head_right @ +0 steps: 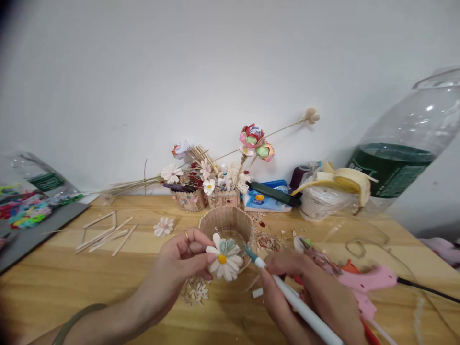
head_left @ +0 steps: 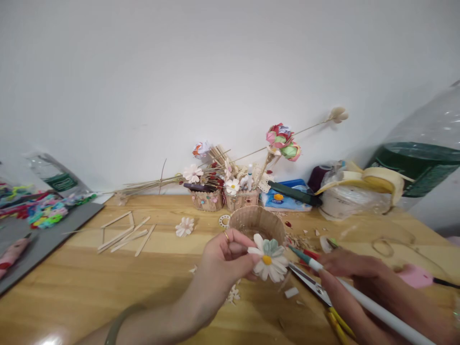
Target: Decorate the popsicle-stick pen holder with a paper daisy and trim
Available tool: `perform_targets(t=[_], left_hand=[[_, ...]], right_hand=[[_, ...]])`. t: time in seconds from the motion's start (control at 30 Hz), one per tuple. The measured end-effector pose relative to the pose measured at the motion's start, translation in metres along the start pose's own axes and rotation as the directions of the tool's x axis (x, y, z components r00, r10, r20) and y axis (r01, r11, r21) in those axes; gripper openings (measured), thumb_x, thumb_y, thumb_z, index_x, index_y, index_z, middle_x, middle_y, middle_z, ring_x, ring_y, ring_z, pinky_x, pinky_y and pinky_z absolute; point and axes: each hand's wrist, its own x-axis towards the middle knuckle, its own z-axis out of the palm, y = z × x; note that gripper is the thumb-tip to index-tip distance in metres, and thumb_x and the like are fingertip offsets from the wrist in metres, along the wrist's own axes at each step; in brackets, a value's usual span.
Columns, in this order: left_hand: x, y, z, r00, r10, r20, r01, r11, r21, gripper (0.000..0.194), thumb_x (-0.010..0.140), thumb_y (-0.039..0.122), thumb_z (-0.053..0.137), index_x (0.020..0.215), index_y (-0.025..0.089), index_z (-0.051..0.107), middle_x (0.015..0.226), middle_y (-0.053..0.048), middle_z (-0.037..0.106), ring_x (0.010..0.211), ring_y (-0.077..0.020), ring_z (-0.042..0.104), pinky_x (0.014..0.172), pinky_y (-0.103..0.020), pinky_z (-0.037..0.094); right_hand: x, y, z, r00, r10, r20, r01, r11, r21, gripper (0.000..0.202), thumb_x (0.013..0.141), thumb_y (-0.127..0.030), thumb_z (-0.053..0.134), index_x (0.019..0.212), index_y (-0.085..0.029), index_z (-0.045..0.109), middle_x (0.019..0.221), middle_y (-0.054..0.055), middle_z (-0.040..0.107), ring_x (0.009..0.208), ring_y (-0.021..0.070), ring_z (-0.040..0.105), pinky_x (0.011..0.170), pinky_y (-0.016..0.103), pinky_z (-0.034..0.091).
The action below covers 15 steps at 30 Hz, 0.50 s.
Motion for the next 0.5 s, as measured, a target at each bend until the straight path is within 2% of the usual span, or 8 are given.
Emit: perform_targets(t=[0.1, 0.23, 0.5], left_hand=[[-0.0004, 0.0, 0.0, 1.0, -0.003, 0.002, 0.003, 1.0, 0.001, 0.025, 0.057, 0.02, 0.078, 0.066, 0.013, 0.055, 0.056, 0.0, 0.068, 0.049, -0.0073, 0.058, 0.048, -0.017, 0.045], [0.0, 0.0001, -0.0001, 1.0, -0.006, -0.004, 0.006, 1.0, -0.001, 0.026, 0.057, 0.021, 0.078, 0.066, 0.013, 0.056, 0.058, -0.001, 0.068, 0.05, -0.0081, 0.059, 0.049, -0.018, 0.046], [0.0002, -0.0003, 0.0009, 1.0, -0.001, -0.013, 0.001, 1.0, 0.023, 0.026, 0.055, 0.021, 0.078, 0.064, 0.014, 0.056, 0.057, 0.0, 0.067, 0.051, -0.0092, 0.059, 0.05, -0.019, 0.046]], right_hand=[[0.0001, -0.0001, -0.0028, 0.995, -0.083, 0.06, 0.08, 0.996, 0.05, 0.002, 0.083, -0.028, 0.054, 0.082, -0.027, 0.053, 0.068, -0.004, 0.065, 0.057, 0.0118, 0.062, 0.053, 0.02, 0.053], [0.0, 0.0027, -0.004, 0.978, -0.141, 0.151, 0.124, 0.986, 0.114, 0.008, 0.081, -0.019, 0.055, 0.085, -0.026, 0.051, 0.069, -0.004, 0.065, 0.057, 0.0111, 0.063, 0.048, 0.018, 0.052], [-0.0008, 0.0068, -0.0037, 0.982, -0.133, 0.131, 0.122, 0.989, 0.088, 0.008, 0.08, -0.019, 0.056, 0.081, -0.026, 0.052, 0.065, -0.006, 0.063, 0.053, 0.0099, 0.062, 0.045, 0.017, 0.05]])
